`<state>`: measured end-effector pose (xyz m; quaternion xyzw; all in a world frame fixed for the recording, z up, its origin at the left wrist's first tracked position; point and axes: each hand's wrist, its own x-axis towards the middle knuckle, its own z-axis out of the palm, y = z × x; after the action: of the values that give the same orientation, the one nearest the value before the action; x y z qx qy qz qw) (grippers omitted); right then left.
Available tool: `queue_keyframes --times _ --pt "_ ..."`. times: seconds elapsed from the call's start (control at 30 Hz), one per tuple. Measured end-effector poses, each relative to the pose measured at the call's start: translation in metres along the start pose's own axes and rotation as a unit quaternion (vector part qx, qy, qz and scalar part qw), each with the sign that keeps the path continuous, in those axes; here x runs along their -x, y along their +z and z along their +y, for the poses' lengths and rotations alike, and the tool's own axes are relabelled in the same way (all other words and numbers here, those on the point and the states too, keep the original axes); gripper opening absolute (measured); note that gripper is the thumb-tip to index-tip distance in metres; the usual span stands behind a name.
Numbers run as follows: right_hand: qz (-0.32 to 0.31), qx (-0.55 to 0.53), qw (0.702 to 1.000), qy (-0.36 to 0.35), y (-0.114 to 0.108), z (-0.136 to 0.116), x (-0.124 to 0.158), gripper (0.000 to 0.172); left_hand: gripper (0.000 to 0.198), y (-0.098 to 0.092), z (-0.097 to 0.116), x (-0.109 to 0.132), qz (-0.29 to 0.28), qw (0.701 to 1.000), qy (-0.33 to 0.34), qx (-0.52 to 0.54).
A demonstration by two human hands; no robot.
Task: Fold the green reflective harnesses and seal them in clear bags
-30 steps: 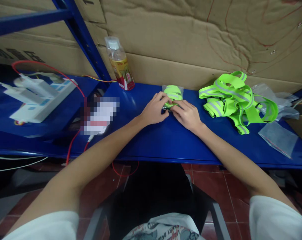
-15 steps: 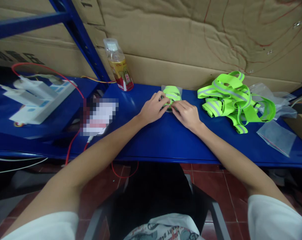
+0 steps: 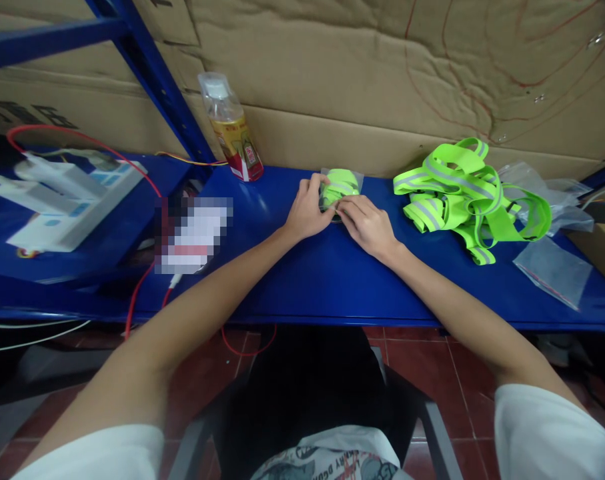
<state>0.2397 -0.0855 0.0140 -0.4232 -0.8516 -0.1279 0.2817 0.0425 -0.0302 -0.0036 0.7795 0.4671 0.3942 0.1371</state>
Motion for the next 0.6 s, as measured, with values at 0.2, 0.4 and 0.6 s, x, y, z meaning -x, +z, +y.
queue_keyframes --times 0.2,0.4,0.6 --pt "0.059 0.000 0.995 -0.079 -0.018 -0.007 -0.008 0.027 0.048 0.007 -0.012 -0.007 -0.024 1.000 0.016 0.010" --pt "-0.120 -0.237 0.925 -0.270 -0.049 -0.132 0.055 0.046 0.043 0.004 -0.008 -0.005 -0.021 1.000 0.006 -0.014" --pt "-0.515 -0.291 0.795 -0.132 0.036 -0.217 0.184 0.040 0.041 0.001 0.004 0.002 -0.007 0.999 0.016 -0.046"
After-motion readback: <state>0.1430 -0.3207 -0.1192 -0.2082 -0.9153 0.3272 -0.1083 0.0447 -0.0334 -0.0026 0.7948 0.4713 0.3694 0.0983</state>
